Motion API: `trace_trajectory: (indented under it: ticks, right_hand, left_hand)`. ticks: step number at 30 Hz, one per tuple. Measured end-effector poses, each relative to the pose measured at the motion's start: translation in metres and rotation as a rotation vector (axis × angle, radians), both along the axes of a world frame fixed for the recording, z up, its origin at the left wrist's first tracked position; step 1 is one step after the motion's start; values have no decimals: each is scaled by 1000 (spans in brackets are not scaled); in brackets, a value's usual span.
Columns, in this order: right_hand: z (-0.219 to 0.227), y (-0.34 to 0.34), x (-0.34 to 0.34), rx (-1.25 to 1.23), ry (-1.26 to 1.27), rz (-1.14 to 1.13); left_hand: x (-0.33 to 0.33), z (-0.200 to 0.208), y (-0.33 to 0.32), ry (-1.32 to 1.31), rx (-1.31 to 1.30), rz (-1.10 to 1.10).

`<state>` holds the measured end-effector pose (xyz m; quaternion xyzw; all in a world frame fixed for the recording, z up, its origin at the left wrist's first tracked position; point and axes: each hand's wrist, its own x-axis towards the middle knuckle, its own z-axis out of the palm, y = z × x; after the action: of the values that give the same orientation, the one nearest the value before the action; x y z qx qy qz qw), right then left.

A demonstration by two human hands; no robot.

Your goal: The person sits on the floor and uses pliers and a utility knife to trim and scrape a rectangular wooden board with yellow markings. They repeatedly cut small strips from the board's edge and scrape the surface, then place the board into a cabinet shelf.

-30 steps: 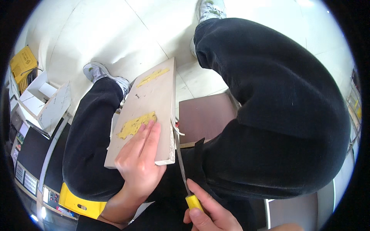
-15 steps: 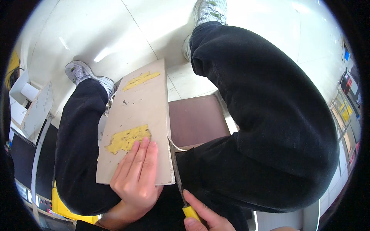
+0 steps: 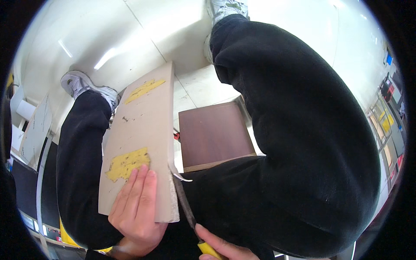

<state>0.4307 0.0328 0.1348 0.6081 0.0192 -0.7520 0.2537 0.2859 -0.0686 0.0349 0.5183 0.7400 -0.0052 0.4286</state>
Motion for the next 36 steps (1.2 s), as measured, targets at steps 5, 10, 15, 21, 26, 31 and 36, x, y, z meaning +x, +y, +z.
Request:
trace_trajectory:
  ticks: [5, 10, 15, 21, 26, 31, 36]
  right_hand:
    - [-5, 7, 1, -34, 10, -17]
    - [-9, 16, 4, 3, 101, 64]
    - [-7, 8, 0, -11, 10, 21]
    - [2, 12, -1, 26, 51, 116]
    - [12, 7, -8, 10, -21, 56]
    - [11, 8, -21, -63, -109, -9]
    - [12, 6, -27, -46, -132, -18]
  left_hand:
    - [-4, -1, -3, -4, -36, -36]
    - [-3, 1, 0, 8, -33, -42]
    - [-5, 0, 2, 2, -12, -12]
    - [0, 1, -3, 24, 45, 80]
    - [-3, -7, -10, 73, 127, 88]
    - [-8, -8, -15, 67, 143, 121]
    - [-12, -6, -9, 1, 105, 205]
